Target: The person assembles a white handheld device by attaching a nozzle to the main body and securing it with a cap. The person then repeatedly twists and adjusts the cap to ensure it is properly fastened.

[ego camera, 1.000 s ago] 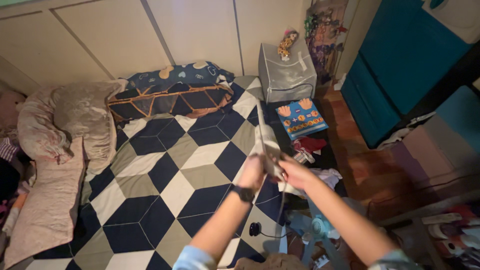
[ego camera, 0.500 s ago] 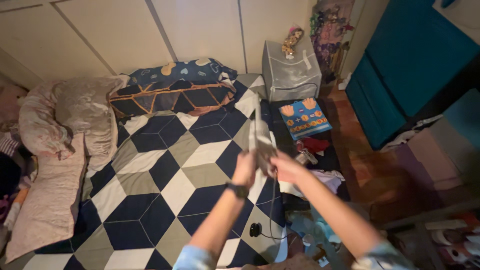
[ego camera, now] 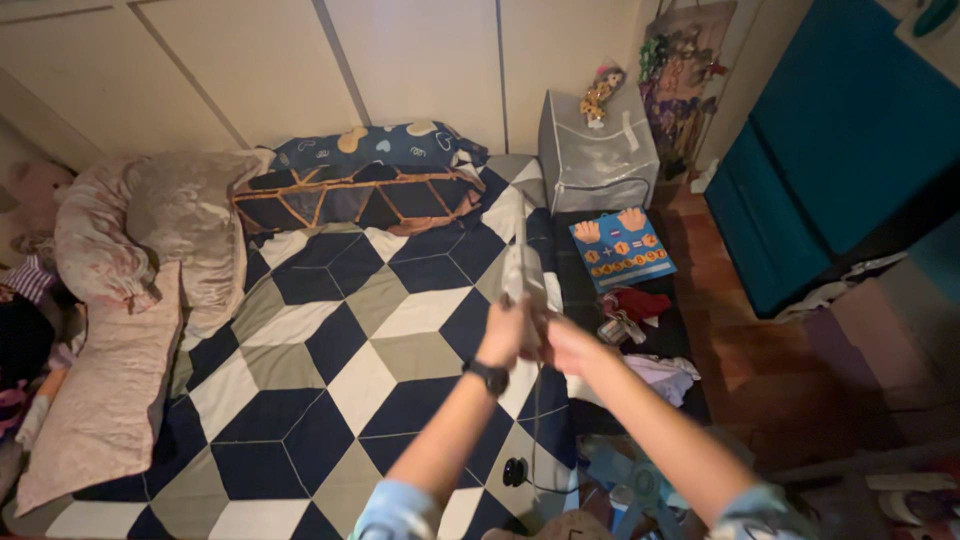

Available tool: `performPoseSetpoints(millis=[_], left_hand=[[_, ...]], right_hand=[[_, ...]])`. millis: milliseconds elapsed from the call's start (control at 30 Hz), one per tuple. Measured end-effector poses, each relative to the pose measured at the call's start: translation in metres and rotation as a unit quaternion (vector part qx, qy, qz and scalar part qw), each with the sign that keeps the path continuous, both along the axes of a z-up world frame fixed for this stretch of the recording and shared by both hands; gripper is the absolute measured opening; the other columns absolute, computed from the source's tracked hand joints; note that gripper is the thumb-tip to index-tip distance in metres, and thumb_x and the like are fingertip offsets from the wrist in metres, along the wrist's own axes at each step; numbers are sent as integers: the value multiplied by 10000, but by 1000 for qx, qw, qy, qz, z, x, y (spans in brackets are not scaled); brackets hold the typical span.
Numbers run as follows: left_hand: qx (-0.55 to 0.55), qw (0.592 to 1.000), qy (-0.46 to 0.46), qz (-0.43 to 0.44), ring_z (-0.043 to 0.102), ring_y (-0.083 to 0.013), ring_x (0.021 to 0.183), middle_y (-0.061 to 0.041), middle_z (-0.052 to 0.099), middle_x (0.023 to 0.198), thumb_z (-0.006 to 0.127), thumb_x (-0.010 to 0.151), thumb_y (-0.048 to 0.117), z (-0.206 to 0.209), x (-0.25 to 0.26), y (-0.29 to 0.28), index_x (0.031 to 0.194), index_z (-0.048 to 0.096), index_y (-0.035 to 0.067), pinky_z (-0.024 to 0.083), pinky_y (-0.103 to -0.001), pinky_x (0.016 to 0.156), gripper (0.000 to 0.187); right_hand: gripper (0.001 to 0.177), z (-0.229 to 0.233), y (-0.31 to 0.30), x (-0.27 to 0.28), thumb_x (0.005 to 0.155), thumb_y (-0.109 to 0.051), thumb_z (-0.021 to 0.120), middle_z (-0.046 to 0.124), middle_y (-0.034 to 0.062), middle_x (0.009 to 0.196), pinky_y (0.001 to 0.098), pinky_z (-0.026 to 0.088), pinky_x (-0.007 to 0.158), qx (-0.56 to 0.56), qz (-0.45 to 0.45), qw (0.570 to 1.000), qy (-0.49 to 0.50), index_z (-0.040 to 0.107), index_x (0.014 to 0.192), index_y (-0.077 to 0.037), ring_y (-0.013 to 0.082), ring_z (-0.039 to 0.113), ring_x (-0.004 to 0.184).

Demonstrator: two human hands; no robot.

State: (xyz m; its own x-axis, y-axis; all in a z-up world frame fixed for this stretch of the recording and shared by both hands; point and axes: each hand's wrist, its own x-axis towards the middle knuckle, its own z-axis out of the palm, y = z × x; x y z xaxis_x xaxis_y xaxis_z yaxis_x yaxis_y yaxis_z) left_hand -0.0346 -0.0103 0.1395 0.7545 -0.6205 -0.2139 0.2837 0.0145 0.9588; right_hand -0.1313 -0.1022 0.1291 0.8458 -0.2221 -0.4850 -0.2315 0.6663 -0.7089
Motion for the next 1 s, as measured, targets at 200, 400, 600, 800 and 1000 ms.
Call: performPoseSetpoints(millis=[200, 400, 600, 800, 1000], left_hand=[[-6, 997, -7, 82, 703, -229, 827, -161, 731, 948, 637, 982, 250, -28, 57, -45, 1160, 639, -102, 565, -338, 700, 394], [-69, 987, 119, -82, 699, -211, 829, -117, 716, 995, 590, 999, 272, 19, -9, 45, 1239, 634, -36, 569, -328, 657, 393], [-29, 963, 251, -92, 743, -268, 916, -110, 705, 1060, 542, 1005, 252, 56, -82, 102, 1340, 459, 11, 638, -430, 783, 421], [-85, 981, 172, -23, 718, -258, 874, -155, 682, 1012, 589, 1017, 289, 13, -39, 40, 1325, 515, -34, 634, -428, 800, 452], [37, 990, 133, -22, 673, -309, 660, -185, 675, 893, 562, 974, 247, 14, 37, -25, 1081, 621, -99, 546, -524, 552, 367]], right_hand=[[373, -5, -36, 55, 1008, -230, 596, 664, 80, 1013, 367, 581, 563, -113, -34, 993, 32, 472, 1360, -225, 192, 664, 693], [420, -6, 3, -26, 1025, -296, 549, 672, 58, 994, 371, 578, 527, -62, 36, 997, -2, 493, 1418, -158, 167, 660, 687], [413, -20, 34, -97, 1006, -227, 489, 645, 76, 915, 356, 502, 486, -103, 92, 988, 68, 446, 1394, -362, 217, 627, 603], [259, -62, -16, -29, 1014, -278, 449, 650, 5, 853, 427, 551, 552, -14, 8, 996, 90, 582, 1233, -316, 179, 626, 653], [247, -99, -78, 74, 1062, -403, 495, 701, 1, 880, 474, 590, 622, 64, -43, 995, 62, 633, 1012, -205, 195, 682, 710]])
